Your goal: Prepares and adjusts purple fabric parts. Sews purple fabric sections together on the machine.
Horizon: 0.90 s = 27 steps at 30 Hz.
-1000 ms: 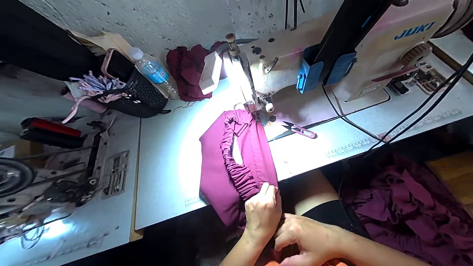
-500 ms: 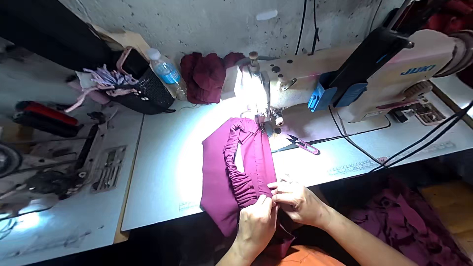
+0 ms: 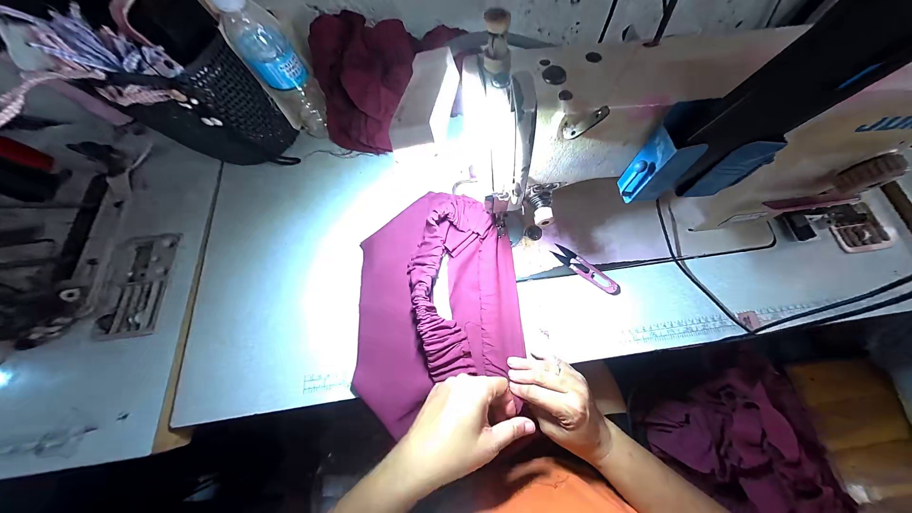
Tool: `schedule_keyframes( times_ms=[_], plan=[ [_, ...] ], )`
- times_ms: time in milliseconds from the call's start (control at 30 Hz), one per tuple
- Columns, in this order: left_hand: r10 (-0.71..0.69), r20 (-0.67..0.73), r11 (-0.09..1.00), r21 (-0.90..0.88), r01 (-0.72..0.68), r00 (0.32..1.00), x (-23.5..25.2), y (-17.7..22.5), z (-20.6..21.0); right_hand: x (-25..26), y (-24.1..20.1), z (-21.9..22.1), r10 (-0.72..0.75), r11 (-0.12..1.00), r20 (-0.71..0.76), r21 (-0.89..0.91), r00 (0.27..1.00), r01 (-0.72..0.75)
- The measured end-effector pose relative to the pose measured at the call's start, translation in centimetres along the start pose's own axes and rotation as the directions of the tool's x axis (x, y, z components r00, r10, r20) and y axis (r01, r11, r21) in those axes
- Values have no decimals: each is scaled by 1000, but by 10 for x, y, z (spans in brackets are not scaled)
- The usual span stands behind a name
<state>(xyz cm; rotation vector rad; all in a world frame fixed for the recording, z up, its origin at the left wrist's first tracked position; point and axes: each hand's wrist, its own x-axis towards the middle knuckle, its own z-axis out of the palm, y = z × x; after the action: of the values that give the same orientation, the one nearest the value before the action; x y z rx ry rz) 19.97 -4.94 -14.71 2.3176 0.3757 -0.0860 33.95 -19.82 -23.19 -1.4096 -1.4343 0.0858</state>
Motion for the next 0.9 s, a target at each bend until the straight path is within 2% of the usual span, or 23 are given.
schedule_keyframes(
  times_ms=[33,67,100,167,233,300,333,533,700,900],
  plan=[
    [-10,54,1000,-11,10,998,8,3,-14,0,0,1,6,1000,-3,-5,1000,-6],
    [-18,20,1000,-1,18,1000,18,5,-26,0,-1,1,10,1000,-4,-11,1000,-10],
    [-28,-81,999,44,31,996,32,6,-37,-1,-1,1,14,1000,-3,-9,1000,-14],
    [-51,-326,989,117,94,944,68,-2,-55,-2,0,2,18,1000,-6,-7,1000,-18],
    [-174,-437,960,124,251,883,107,-10,-71,-2,0,3,21,1000,-13,-13,1000,-21],
    [-351,-430,903,81,423,832,137,-13,-81,-1,-1,4,32,999,-14,-24,999,-32],
    [-385,-436,884,78,461,813,147,-14,-82,-1,-2,4,37,999,-17,-31,999,-38],
    [-429,-465,776,248,579,774,180,-23,-84,-1,-5,6,49,998,-27,-45,998,-50],
    [-377,-479,738,361,570,793,188,-22,-81,1,-6,7,55,996,-37,-63,998,-58],
    [-352,-464,736,399,546,813,193,-22,-82,6,-9,6,91,994,-43,-64,995,-93]
  ],
)
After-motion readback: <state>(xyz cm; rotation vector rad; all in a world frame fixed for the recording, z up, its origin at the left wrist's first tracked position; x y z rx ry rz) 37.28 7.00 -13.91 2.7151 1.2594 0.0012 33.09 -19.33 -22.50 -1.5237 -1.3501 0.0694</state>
